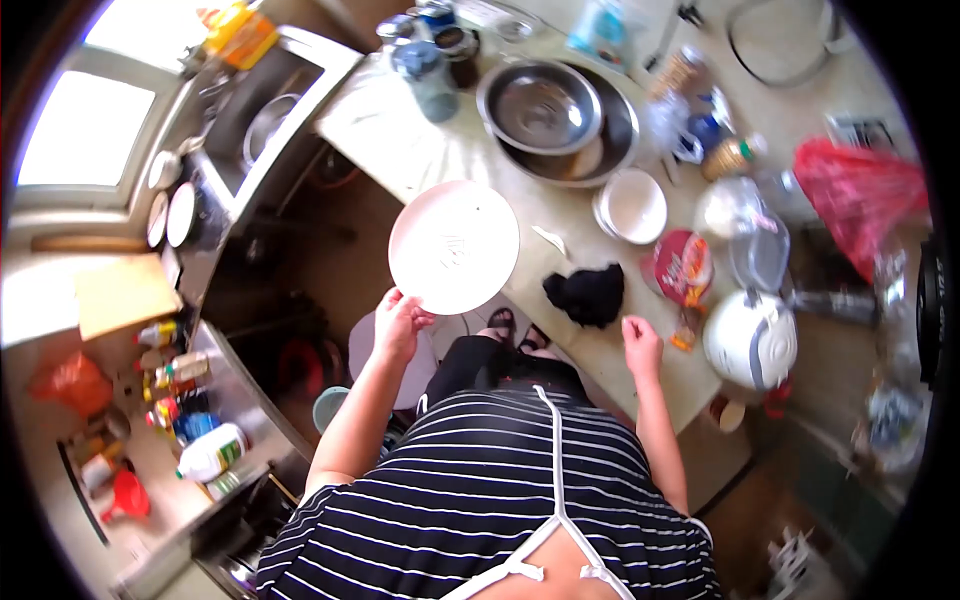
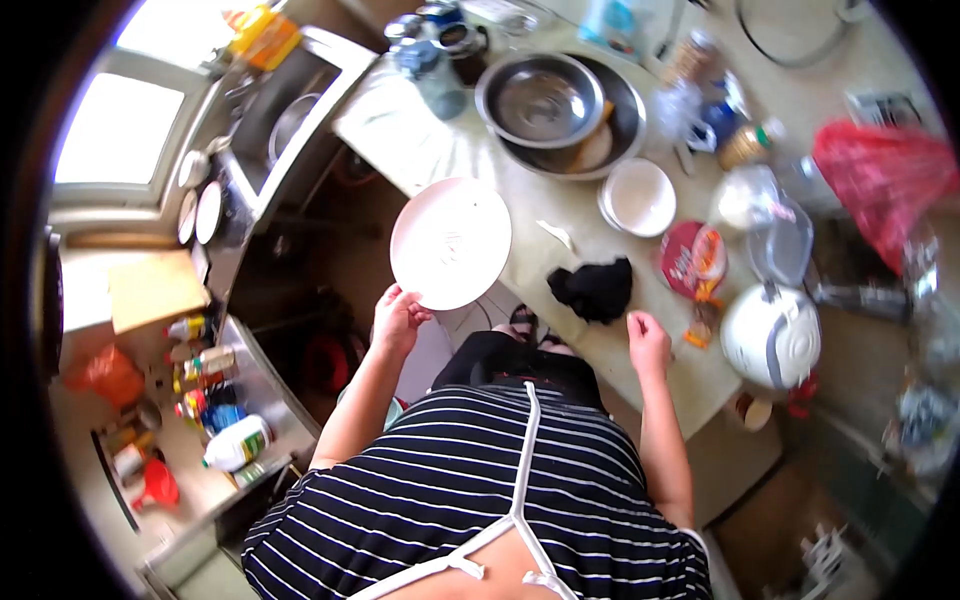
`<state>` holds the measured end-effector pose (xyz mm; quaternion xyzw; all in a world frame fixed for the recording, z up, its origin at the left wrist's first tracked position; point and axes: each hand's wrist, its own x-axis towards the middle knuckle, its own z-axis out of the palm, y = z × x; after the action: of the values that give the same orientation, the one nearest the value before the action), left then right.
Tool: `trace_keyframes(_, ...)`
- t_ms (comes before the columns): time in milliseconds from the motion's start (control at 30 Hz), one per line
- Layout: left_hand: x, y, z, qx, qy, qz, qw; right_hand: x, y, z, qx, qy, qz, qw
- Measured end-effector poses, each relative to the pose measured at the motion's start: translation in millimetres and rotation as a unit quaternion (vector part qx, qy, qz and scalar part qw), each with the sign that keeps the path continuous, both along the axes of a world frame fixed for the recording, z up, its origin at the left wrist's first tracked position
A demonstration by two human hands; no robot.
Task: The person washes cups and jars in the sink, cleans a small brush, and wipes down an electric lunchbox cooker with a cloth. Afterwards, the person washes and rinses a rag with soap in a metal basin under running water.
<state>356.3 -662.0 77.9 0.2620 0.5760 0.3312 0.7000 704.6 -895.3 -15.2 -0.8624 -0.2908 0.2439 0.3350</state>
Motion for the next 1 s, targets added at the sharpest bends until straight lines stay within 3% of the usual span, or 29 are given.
trace_keyframes(200, -45.1, 48.5, -6.7, 0.016, -0.021, 0.171, 0.985, -9.1, 37.7, 18.3, 0.015, 0.017, 0.072, 0.997)
trace_keyframes(300, -87.9, 102.6, -10.0, 0.0, -0.006, 0.288, 0.958, -10.3, 51.8, 8.8, 0.013, -0.061, 0.093, 0.994)
trace_keyframes(600, -318.4, 354.2, -2.7, 0.127, 0.037, 0.522, 0.843, -30.2, 85.3, 12.0, -0.124, -0.111, 0.042, 0.985)
trace_keyframes(767, -443.7, 482.8, -16.0, 0.082, 0.104, 0.645, 0.753, -51.4, 91.9, 9.4, -0.206, -0.178, -0.026, 0.962)
trace_keyframes(833, -510.8, 519.2, -44.1, 0.098, 0.088, 0.627, 0.767, -64.1, 110.3, 19.6, -0.281, -0.151, -0.091, 0.943)
trace_keyframes(867, -525.9, 531.5, -54.3, 0.121, 0.083, 0.609, 0.779, -64.7, 109.7, 14.7, -0.269, -0.199, -0.081, 0.939)
trace_keyframes(933, -538.7, 565.6, -53.5, 0.122, 0.085, 0.561, 0.814, -56.2, 97.2, -1.8, -0.297, -0.209, -0.08, 0.928)
trace_keyframes(1000, -546.4, 595.9, -54.0, 0.119, 0.089, 0.505, 0.85, -60.5, 106.1, -1.7, -0.332, -0.195, -0.152, 0.91)
